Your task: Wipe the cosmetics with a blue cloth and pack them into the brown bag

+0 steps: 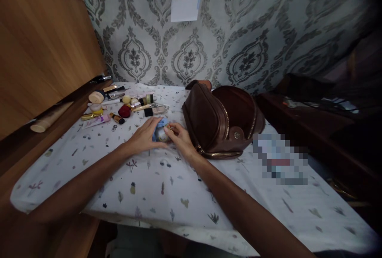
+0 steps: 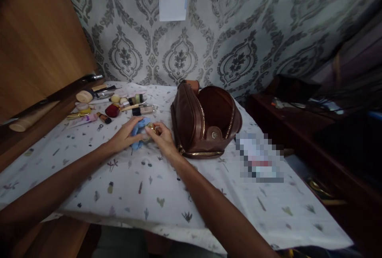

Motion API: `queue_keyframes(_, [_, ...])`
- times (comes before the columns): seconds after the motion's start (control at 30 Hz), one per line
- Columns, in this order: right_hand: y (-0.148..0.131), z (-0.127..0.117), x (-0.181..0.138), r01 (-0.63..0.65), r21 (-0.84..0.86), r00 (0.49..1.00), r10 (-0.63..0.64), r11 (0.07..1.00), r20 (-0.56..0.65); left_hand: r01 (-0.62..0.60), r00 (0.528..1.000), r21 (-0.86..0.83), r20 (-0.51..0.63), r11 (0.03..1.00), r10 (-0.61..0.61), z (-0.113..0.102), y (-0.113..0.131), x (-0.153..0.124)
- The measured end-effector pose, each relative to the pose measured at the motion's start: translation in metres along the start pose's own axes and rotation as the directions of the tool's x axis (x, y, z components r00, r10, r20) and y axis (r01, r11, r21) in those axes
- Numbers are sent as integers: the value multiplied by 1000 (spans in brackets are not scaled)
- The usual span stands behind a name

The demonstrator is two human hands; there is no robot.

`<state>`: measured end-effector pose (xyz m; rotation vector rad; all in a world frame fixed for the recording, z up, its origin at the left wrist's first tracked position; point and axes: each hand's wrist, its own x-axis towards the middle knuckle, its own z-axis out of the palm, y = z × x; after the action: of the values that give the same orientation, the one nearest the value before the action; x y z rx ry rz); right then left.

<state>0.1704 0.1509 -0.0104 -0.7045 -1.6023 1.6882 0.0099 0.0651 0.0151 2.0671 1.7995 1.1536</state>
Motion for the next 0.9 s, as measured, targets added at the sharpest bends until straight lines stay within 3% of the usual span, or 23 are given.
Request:
queue_keyframes(0.1, [0, -1, -1, 22, -31, 1000, -22, 999, 10, -24, 996, 99, 91, 995, 15, 1, -4, -2])
queue_keyframes(0.2, [-2, -4, -2, 44, -39, 999, -43, 998, 19, -50, 994, 126, 106, 991, 37, 2, -9, -2])
queue_keyframes(0.47, [0, -8, 1, 30, 7, 999, -30, 1000, 36, -110, 994, 74, 26, 991, 109, 0, -23, 0])
queue_keyframes(0.63, [4, -10, 5, 40, -55, 999, -41, 998, -4, -163, 985, 85, -35, 983, 166, -5, -21, 2])
queue_keyframes(0.9, [7, -9, 6, 47, -122, 998, -53, 991, -43, -174, 983, 149, -34, 973, 181, -9, -20, 2])
